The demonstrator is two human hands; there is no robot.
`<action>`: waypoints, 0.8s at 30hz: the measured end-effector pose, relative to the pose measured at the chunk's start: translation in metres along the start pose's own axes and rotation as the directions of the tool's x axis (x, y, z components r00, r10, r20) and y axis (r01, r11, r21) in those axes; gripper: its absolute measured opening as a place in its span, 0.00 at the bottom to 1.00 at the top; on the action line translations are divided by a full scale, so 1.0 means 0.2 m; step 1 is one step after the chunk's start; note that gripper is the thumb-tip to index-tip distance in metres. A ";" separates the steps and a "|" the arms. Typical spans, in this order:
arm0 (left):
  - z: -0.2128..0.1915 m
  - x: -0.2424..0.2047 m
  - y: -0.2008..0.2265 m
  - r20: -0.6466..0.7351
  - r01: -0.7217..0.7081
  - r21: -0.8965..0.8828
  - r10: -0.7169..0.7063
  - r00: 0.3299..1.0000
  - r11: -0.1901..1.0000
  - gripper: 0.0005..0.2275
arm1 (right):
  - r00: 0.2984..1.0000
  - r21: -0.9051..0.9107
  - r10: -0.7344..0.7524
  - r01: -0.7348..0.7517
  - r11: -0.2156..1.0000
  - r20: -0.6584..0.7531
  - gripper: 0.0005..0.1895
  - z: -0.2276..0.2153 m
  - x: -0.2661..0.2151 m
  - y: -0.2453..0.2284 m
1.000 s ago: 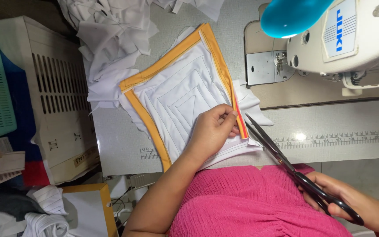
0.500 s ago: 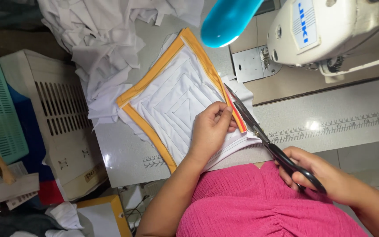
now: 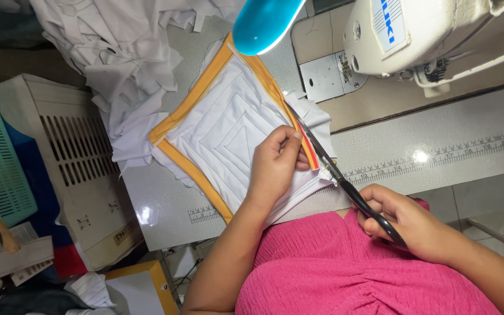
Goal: Trimming the edges of a quilted fabric piece using scissors at a sewing workstation
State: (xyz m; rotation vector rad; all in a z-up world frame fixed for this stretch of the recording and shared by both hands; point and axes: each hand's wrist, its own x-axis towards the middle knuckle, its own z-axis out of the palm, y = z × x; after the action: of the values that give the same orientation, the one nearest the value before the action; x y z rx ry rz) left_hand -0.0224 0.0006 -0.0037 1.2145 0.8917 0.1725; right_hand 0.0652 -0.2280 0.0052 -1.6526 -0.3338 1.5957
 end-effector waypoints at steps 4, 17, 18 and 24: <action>0.00 0.00 0.00 0.013 0.008 -0.002 -0.008 1.000 1.000 0.06 | 1.000 0.070 -0.010 0.009 0.998 0.011 0.04 0.02 0.00 -0.01; 0.00 0.01 -0.01 0.015 0.006 -0.014 -0.005 1.000 1.000 0.05 | 1.000 0.102 -0.021 0.020 0.995 0.005 0.04 0.02 0.01 0.03; 0.00 0.01 -0.01 0.018 0.003 -0.009 -0.003 1.000 1.000 0.05 | 0.999 0.099 -0.030 0.028 0.995 0.018 0.04 0.03 0.01 0.02; 0.00 0.01 0.02 0.025 0.045 0.017 -0.046 0.999 0.999 0.06 | 0.993 0.081 -0.095 0.089 0.993 0.068 0.07 0.03 0.00 0.01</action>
State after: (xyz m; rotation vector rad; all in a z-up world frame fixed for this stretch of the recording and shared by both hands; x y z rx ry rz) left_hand -0.0199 0.0034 -0.0005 1.2079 0.8996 0.1137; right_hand 0.0591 -0.2264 0.0046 -1.5024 -0.3746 1.5817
